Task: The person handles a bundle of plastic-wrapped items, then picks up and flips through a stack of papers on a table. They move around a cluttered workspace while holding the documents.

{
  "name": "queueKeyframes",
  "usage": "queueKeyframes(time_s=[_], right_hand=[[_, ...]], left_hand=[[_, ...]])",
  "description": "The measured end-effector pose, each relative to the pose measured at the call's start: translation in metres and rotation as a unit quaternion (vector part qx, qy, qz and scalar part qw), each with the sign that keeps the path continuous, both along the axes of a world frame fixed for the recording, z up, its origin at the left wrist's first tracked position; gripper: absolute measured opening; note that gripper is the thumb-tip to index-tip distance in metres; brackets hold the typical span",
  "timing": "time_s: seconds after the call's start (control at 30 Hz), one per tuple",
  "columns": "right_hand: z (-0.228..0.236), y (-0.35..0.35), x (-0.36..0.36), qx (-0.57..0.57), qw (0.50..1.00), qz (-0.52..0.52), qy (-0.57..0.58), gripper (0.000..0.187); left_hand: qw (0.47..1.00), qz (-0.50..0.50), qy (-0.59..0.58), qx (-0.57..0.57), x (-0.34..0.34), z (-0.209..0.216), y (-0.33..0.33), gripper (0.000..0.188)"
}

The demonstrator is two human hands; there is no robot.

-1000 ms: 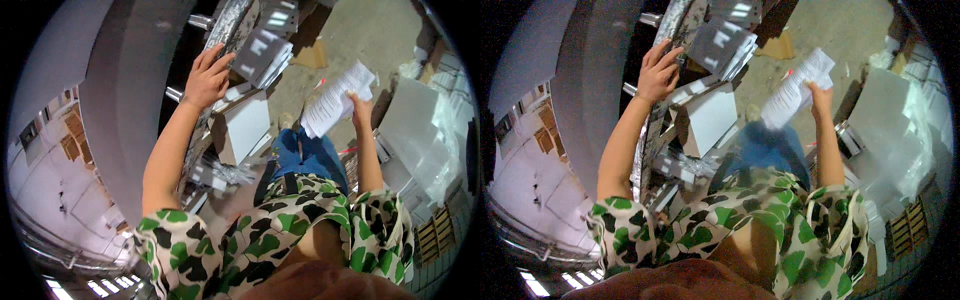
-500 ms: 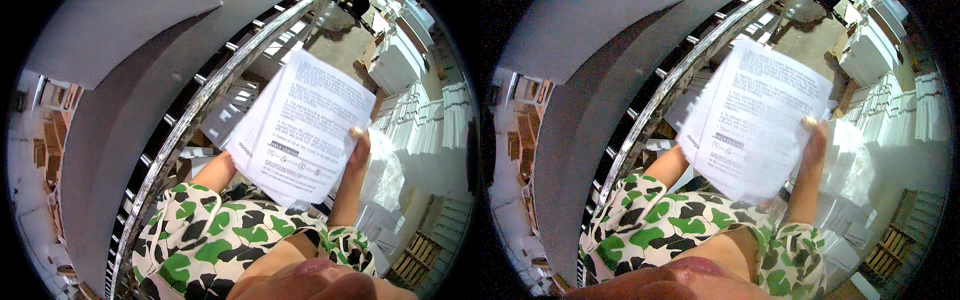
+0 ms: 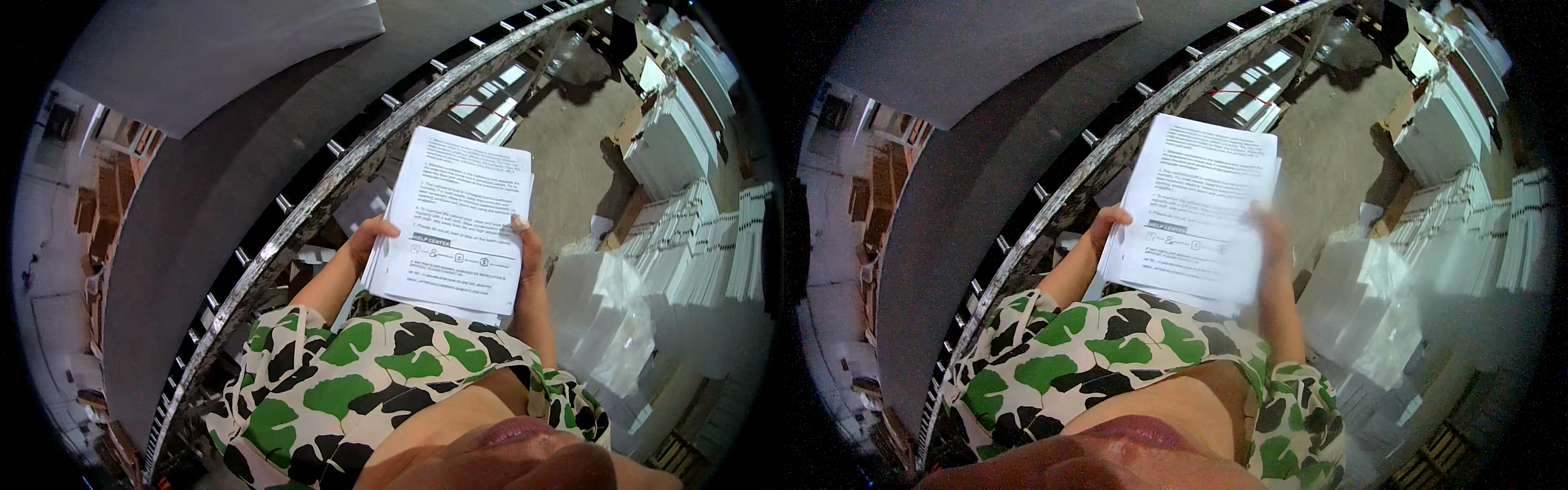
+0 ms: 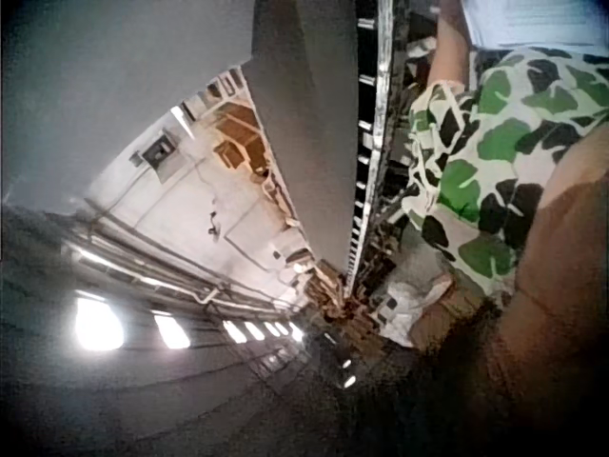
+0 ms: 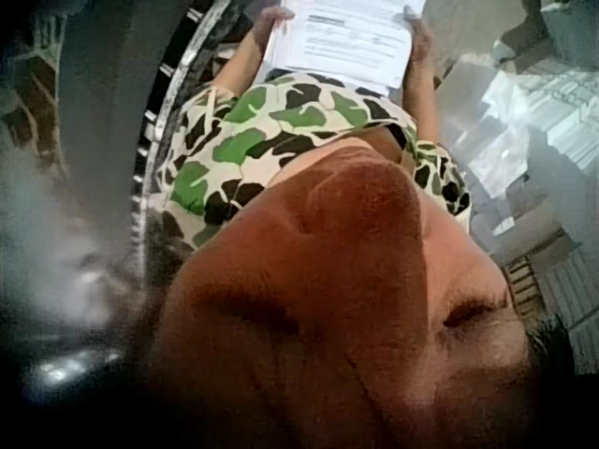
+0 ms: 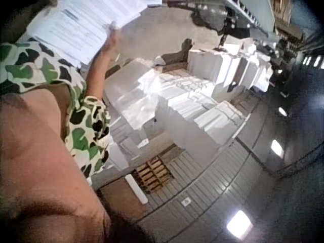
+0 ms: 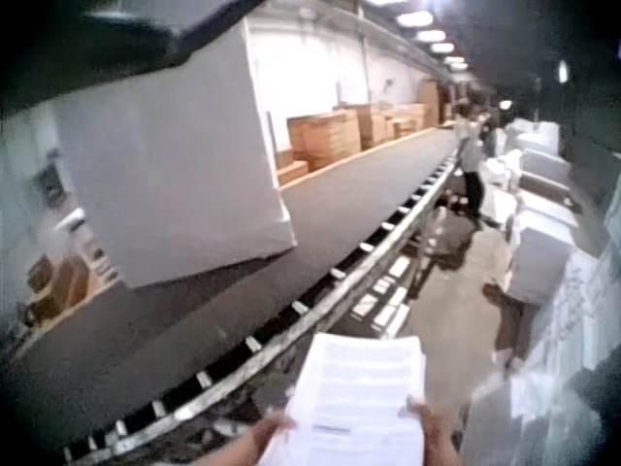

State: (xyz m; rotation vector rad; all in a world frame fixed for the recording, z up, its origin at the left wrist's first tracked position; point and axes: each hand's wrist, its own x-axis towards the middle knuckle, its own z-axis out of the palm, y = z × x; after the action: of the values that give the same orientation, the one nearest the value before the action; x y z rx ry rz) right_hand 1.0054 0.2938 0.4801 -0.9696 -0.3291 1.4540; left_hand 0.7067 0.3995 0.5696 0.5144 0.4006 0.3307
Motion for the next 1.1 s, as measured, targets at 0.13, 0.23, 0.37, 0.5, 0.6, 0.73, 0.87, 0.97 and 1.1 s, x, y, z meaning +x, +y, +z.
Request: queueKeyframes(time_s=[0.13,0.23,0.37,0.5,0.6,0.73,0.87,0.97,1.1], right_hand=[[0.040,0.036,0.003,-0.046,0.987,0.105,-0.113,0.057],[0.085,0.100,0.002,-0.040,0.970,0.148,-0.186,0.060],[0.107,0.197,0.028,0.047,0.925,0.154,-0.343,0.070],[0.135,0.283,0.042,0.063,0.907,0.161,-0.385,0.075],[0.115,0.326,0.058,0.015,0.943,0.187,-0.276,0.070],[0.058,0.360,0.062,0.004,0.935,0.175,-0.307,0.061],[0.063,0.398,0.065,0.014,0.940,0.179,-0.290,0.055],[0.057,0.426,0.062,0.026,0.933,0.201,-0.296,0.052],[0.018,0.458,0.069,-0.043,0.892,0.224,-0.389,0.046]], left_hand=[[0.996,0.062,-0.005,0.063,0.001,-0.006,0.038,0.072],[0.992,0.122,-0.020,0.011,0.023,-0.012,0.086,0.064],[0.980,0.173,0.082,0.051,0.075,-0.019,0.158,0.055],[0.960,0.236,0.115,0.094,0.101,-0.011,0.229,0.051],[0.944,0.290,0.117,0.102,0.107,-0.017,0.276,0.052],[0.928,0.328,0.154,0.092,0.111,-0.046,0.315,0.047],[0.896,0.377,0.200,0.122,0.121,-0.048,0.346,0.049],[0.817,0.408,0.314,0.262,0.112,-0.065,0.369,0.055],[0.487,0.363,0.530,0.592,0.123,-0.063,0.389,0.054]])
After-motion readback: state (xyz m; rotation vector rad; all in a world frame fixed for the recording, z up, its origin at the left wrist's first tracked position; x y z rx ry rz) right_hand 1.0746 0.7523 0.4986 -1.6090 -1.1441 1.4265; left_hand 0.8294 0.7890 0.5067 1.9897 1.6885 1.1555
